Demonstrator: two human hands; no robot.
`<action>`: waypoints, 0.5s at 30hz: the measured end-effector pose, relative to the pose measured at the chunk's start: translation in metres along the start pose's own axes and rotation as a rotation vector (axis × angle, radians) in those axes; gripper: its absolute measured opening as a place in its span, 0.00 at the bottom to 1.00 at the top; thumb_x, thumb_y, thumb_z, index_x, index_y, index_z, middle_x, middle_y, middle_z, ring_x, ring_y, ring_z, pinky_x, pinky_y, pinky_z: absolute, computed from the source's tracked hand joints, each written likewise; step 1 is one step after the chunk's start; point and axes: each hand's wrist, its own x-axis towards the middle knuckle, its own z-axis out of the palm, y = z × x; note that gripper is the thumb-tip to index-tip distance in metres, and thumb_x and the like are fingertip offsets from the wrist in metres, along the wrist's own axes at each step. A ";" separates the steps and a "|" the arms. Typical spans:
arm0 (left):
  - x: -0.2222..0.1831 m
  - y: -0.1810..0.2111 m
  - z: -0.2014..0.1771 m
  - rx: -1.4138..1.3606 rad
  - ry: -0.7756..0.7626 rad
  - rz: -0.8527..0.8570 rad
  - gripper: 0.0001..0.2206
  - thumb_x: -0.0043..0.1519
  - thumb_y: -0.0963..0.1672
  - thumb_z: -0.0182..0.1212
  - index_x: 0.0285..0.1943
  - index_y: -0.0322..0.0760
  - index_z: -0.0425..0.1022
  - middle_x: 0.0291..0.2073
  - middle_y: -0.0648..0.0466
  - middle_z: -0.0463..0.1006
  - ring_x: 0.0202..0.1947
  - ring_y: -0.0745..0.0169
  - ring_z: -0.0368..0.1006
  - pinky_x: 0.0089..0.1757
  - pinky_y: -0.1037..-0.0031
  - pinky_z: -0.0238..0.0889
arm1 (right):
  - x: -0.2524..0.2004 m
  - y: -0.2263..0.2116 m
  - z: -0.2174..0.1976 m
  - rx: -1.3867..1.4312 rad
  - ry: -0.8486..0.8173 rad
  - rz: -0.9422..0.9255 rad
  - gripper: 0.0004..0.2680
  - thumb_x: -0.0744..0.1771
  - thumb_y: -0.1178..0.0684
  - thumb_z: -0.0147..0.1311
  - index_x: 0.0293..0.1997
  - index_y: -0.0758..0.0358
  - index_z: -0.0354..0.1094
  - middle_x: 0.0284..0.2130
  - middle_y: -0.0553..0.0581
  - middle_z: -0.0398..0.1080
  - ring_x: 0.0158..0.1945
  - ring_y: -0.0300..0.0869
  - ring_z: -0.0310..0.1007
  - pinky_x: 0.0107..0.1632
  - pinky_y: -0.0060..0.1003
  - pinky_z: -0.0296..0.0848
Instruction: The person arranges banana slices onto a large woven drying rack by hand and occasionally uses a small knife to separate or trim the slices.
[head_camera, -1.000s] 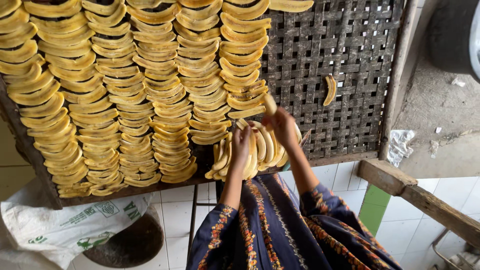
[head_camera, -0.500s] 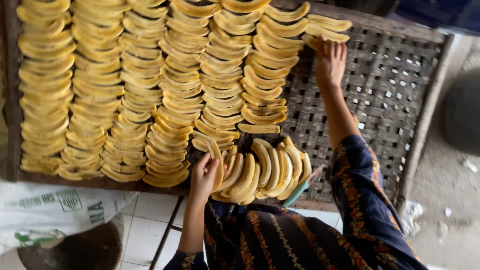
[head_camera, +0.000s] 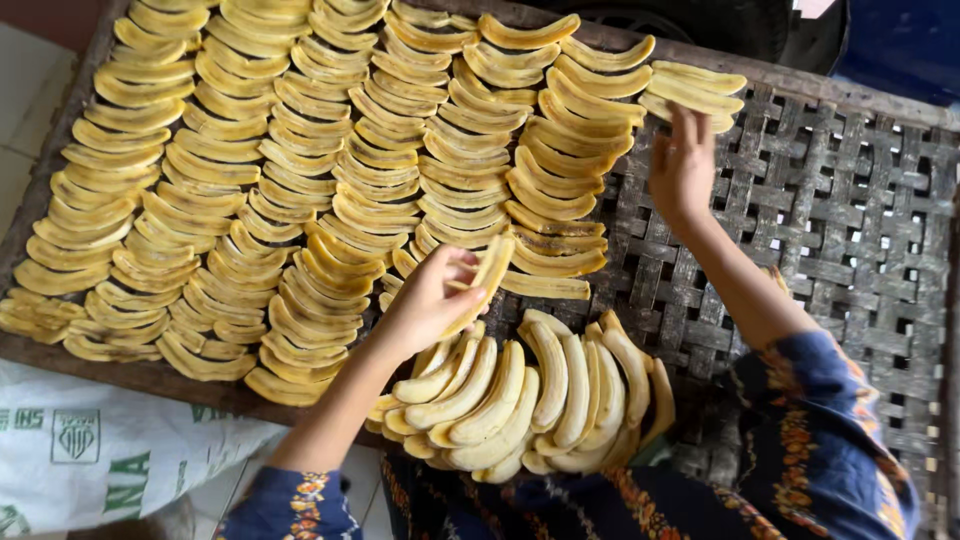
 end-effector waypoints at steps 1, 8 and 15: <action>0.007 0.003 0.006 0.034 -0.020 0.067 0.15 0.63 0.38 0.60 0.55 0.28 0.62 0.41 0.52 0.77 0.36 0.65 0.78 0.31 0.74 0.77 | -0.005 -0.023 -0.011 0.219 -0.261 0.124 0.16 0.70 0.65 0.45 0.67 0.63 0.60 0.55 0.65 0.68 0.48 0.50 0.76 0.39 0.36 0.83; 0.022 0.036 0.056 0.216 -0.117 0.248 0.16 0.60 0.39 0.65 0.49 0.32 0.60 0.34 0.48 0.77 0.29 0.65 0.76 0.26 0.74 0.71 | -0.039 -0.151 -0.110 0.633 -0.939 -0.063 0.18 0.69 0.56 0.51 0.68 0.63 0.57 0.40 0.58 0.76 0.37 0.39 0.78 0.38 0.32 0.81; 0.044 0.010 0.077 0.189 -0.250 0.251 0.19 0.58 0.40 0.67 0.51 0.34 0.59 0.37 0.45 0.79 0.33 0.62 0.80 0.32 0.71 0.74 | -0.053 -0.139 -0.159 0.948 -0.926 0.149 0.11 0.69 0.57 0.52 0.57 0.70 0.66 0.37 0.58 0.74 0.36 0.38 0.77 0.34 0.33 0.82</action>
